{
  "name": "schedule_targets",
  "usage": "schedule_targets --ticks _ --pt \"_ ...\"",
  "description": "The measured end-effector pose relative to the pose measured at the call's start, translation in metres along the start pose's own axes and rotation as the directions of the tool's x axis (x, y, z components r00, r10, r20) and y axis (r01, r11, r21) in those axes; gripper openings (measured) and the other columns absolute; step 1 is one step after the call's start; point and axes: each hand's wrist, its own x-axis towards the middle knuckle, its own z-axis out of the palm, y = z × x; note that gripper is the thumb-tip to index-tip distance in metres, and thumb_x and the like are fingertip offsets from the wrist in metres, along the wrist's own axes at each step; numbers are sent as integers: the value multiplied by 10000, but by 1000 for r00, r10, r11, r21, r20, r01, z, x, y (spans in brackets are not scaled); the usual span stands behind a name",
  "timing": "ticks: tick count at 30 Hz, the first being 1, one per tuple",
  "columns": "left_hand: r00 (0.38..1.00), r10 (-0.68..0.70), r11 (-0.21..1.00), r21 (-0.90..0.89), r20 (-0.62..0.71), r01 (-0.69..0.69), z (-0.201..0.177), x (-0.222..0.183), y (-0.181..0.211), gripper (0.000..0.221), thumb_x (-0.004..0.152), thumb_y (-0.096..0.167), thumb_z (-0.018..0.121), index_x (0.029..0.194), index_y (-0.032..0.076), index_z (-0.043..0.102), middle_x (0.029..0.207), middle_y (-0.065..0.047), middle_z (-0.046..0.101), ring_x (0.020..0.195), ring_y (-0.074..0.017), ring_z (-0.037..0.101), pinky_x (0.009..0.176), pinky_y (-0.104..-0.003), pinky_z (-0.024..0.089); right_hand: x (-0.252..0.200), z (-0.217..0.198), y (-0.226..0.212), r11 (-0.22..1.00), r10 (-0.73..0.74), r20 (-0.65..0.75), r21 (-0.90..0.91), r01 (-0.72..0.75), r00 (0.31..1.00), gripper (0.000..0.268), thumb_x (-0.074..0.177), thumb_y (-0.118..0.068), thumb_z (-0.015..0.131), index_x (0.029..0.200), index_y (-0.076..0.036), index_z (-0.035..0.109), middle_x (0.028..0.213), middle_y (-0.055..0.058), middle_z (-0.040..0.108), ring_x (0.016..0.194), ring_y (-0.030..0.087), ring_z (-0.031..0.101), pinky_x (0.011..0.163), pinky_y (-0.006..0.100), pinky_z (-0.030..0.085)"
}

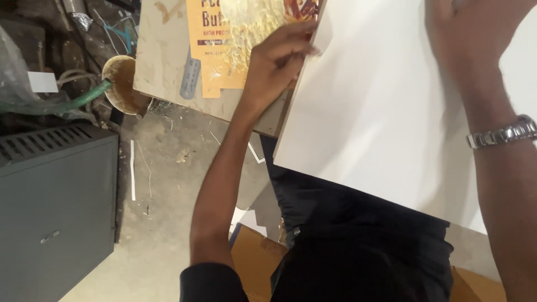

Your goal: Sorting and inspecting white paper sheets on a work table in a manufacturing environment.

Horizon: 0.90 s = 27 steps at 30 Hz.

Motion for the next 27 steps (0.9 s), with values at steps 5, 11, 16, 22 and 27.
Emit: schedule_targets --ticks 5,11,16,22,27 --pt "995 -68 994 77 -76 74 -1 -63 22 216 975 -77 648 1061 70 780 1383 -105 665 965 -114 736 653 -203 581 -8 22 24 958 -202 -123 -234 169 972 296 1124 -214 530 864 -86 590 802 -29 580 832 142 602 893 389 449" --pt "995 -47 998 32 -85 49 2 -135 47 244 896 -107 662 1036 49 787 1358 -123 696 1004 -168 735 888 -304 609 -15 24 26 995 82 31 57 -84 996 303 1077 -167 565 824 -9 614 701 42 618 587 183 567 588 353 434" --pt "976 3 998 -57 -217 -16 11 -186 62 272 878 -127 623 997 54 787 1443 -191 593 1143 -284 710 846 -318 639 -3 18 25 985 143 64 84 -148 988 329 1078 -144 539 787 2 592 656 60 605 536 209 545 543 356 406" --pt "908 -106 988 63 -405 143 21 -175 92 405 718 -151 590 1019 39 783 1527 -216 454 1209 -345 682 725 -292 638 0 7 12 997 -76 -70 23 78 995 302 1136 -155 581 907 37 624 770 89 642 663 203 628 620 317 462" --pt "969 47 833 545 -243 97 17 -165 98 268 780 -101 732 972 82 772 1554 -171 450 1290 -391 615 930 -412 613 7 0 5 984 -161 -143 -104 147 976 243 1107 -147 581 911 -3 583 825 69 606 751 215 609 694 338 446"
